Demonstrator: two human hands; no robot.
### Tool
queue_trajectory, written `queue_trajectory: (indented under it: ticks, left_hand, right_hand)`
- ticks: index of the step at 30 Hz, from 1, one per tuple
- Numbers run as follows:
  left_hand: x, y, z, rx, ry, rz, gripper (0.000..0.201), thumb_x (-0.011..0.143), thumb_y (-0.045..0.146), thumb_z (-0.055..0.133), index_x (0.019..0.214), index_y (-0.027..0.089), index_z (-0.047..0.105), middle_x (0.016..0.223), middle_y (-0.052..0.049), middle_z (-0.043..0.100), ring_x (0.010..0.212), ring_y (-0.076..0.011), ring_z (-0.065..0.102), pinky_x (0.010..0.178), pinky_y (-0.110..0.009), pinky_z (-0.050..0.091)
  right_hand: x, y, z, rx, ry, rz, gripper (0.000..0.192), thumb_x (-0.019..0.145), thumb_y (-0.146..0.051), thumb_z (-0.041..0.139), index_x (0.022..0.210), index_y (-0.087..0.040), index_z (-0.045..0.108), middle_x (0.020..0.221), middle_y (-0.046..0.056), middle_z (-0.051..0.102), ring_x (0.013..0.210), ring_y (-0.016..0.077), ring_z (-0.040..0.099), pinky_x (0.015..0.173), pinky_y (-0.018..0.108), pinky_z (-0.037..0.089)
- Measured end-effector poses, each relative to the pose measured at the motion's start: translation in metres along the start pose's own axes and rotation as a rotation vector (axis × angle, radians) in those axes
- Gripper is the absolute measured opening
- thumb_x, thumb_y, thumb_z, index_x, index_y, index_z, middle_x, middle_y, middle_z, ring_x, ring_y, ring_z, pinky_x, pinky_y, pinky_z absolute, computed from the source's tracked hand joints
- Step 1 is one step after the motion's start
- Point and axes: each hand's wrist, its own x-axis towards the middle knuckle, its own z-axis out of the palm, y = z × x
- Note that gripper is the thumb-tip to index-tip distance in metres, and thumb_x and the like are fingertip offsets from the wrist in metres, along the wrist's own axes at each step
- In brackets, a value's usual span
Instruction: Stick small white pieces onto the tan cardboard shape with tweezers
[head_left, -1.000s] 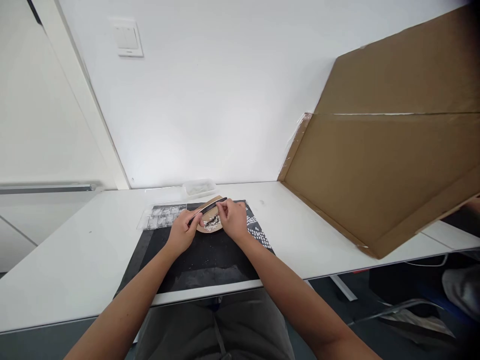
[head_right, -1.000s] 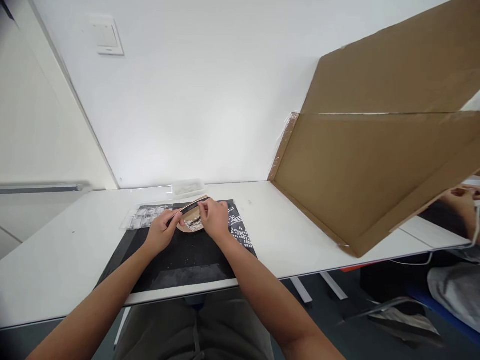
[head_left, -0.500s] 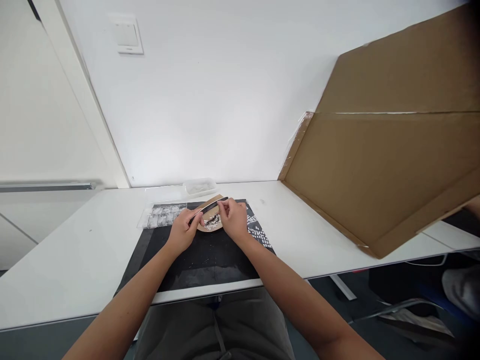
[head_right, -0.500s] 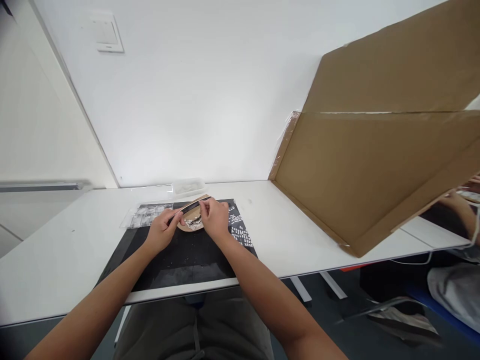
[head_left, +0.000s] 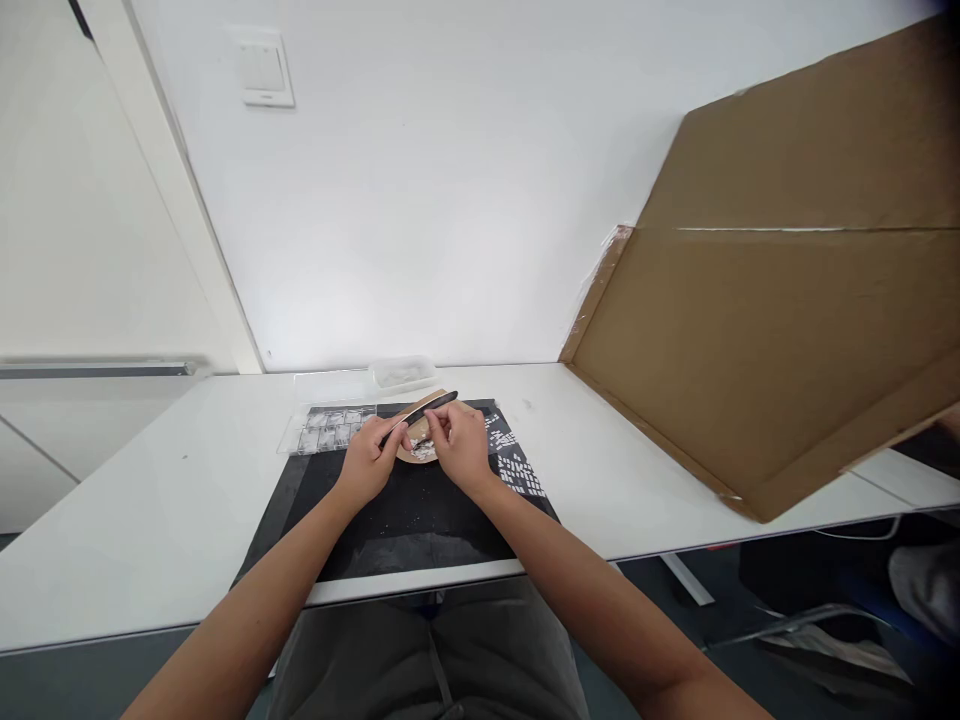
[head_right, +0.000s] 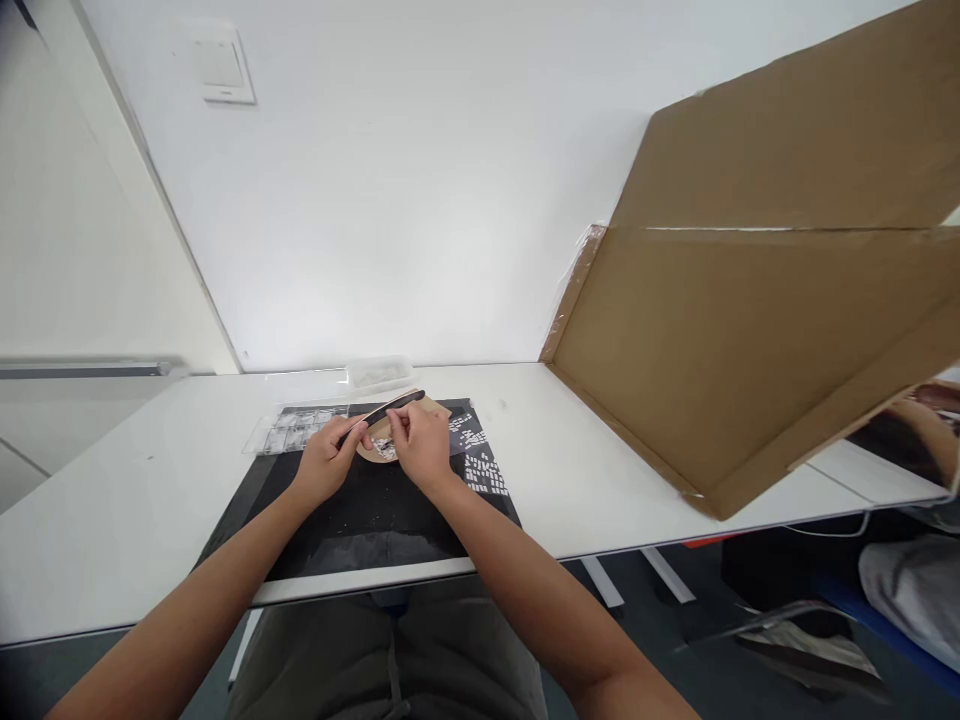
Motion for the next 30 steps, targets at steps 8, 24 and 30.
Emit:
queue_trajectory:
  ticks: [8, 24, 30]
  left_hand:
    - [0.000, 0.005, 0.000, -0.004, -0.025, 0.016, 0.043, 0.104, 0.041, 0.041, 0.073, 0.023, 0.065, 0.073, -0.002, 0.066, 0.079, -0.0205, 0.057, 0.078, -0.031, 0.045]
    - [0.000, 0.002, 0.000, -0.006, -0.024, 0.013, 0.044, 0.104, 0.041, 0.040, 0.073, 0.023, 0.065, 0.075, -0.002, 0.067, 0.082, -0.0208, 0.058, 0.079, -0.032, 0.044]
    - [0.000, 0.000, 0.001, -0.013, -0.028, 0.043, 0.041, 0.105, 0.038, 0.041, 0.074, 0.023, 0.064, 0.076, -0.001, 0.068, 0.082, -0.0201, 0.058, 0.080, -0.031, 0.044]
  right_hand:
    - [0.013, 0.033, -0.009, -0.014, 0.115, 0.158, 0.028, 0.104, -0.040, 0.048, 0.085, -0.022, 0.059, 0.073, 0.002, 0.075, 0.065, 0.0202, 0.069, 0.082, 0.037, 0.044]
    - [0.016, 0.040, -0.009, 0.051, 0.137, 0.185, 0.029, 0.103, -0.042, 0.049, 0.083, -0.023, 0.058, 0.073, 0.002, 0.074, 0.066, 0.0197, 0.069, 0.075, 0.034, 0.046]
    - [0.001, 0.013, 0.003, 0.100, 0.022, 0.047, 0.029, 0.102, -0.042, 0.051, 0.082, -0.024, 0.061, 0.071, 0.000, 0.073, 0.066, 0.0178, 0.068, 0.081, 0.034, 0.047]
